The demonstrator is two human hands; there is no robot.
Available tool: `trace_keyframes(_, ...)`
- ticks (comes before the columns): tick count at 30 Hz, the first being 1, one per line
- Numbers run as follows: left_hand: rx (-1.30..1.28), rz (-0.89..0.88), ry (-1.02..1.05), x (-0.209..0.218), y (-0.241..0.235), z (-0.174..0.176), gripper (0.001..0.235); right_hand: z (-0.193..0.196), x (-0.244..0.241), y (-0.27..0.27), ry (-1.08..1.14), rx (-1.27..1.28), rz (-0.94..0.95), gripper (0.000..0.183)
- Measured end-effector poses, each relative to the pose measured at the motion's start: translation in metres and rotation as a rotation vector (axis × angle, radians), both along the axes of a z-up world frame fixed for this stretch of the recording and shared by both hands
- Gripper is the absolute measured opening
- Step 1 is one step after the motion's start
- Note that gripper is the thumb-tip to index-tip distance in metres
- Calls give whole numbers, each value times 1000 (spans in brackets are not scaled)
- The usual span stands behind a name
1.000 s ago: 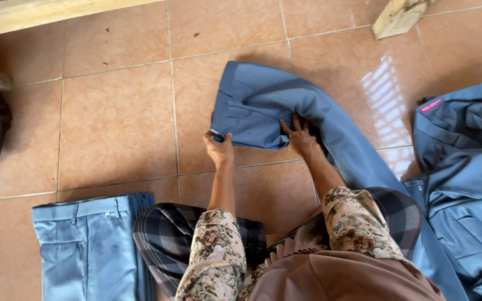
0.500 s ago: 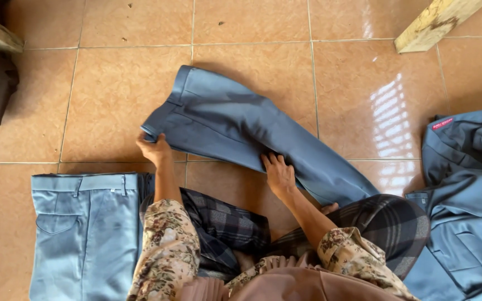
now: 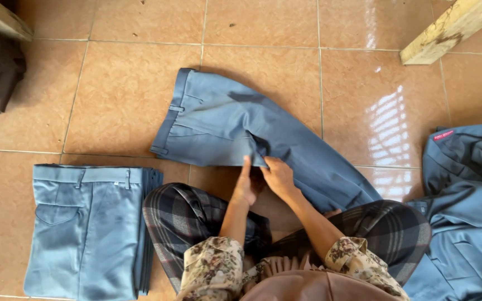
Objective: The person sits on a tiled floor and folds several pairs of blue trousers by hand. They smooth each pair, fold the legs together, and then fold the garment into a compact rectangle, stacking the finished items to the side.
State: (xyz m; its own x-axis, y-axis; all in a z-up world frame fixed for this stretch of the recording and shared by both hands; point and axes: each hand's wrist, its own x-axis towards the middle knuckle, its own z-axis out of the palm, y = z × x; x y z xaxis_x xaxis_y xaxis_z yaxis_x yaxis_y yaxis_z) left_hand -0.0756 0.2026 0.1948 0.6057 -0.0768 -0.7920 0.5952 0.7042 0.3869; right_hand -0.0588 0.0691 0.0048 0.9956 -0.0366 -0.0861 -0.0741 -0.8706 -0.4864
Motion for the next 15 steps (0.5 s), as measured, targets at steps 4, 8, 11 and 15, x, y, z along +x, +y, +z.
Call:
trace_keyframes(4, 197, -272, -20, 10, -13, -28, 115, 51, -24, 6, 45, 61, 150, 31)
trace_keyframes(8, 248, -132, 20, 45, 12, -82, 114, 123, -27, 10, 290, 13, 288, 60)
trace_keyframes(11, 170, 4, 44, 59, 34, -38, 106, 103, -33, 5, 209, -158, 293, 58)
trace_keyframes(15, 157, 141, 20, 80, 68, -61, 94, 63, -35, 1, 242, -306, 270, 63)
